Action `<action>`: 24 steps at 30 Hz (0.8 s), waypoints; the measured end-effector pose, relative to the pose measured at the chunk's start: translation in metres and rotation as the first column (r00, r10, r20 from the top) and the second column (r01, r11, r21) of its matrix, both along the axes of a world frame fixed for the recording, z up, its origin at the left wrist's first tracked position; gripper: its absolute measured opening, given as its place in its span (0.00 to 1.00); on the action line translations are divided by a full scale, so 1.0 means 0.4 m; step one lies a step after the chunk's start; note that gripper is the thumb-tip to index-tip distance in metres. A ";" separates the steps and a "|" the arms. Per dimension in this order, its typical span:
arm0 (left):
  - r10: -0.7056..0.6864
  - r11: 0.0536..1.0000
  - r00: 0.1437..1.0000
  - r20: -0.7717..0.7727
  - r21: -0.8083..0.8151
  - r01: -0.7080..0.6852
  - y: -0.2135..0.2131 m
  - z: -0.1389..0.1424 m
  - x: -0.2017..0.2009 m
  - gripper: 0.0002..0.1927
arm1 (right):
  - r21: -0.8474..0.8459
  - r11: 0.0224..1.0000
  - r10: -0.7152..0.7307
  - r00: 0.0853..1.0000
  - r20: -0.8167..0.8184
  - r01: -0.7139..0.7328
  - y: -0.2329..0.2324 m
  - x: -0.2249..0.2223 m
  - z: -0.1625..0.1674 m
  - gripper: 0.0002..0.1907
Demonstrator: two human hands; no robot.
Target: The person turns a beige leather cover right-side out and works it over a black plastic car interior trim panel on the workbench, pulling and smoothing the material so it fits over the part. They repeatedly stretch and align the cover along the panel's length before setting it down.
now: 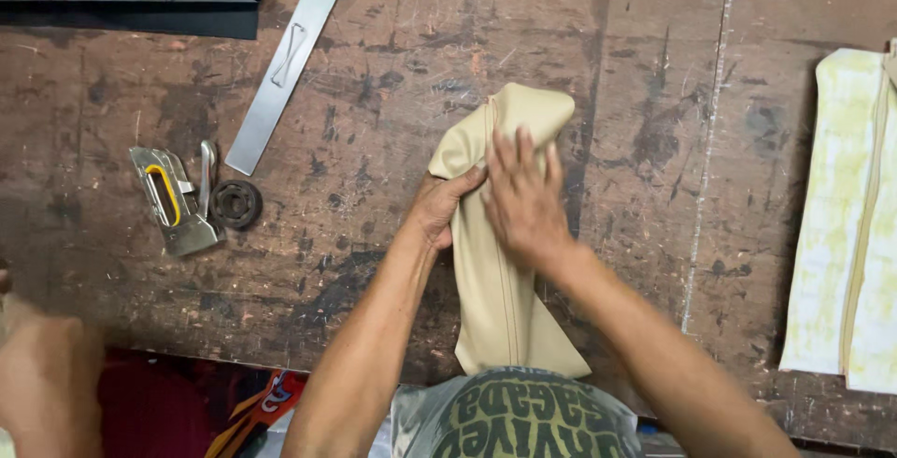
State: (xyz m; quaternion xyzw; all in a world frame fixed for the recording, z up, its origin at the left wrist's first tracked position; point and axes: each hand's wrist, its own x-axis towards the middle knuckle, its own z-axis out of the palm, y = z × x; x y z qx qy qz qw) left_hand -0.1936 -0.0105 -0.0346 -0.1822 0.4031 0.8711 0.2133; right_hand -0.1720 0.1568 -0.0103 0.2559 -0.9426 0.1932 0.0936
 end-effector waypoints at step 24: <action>-0.120 0.981 0.988 -0.094 0.142 0.132 0.019 0.102 -0.054 0.27 | -0.680 0.280 0.590 0.437 0.679 0.678 0.156 0.115 -0.029 0.56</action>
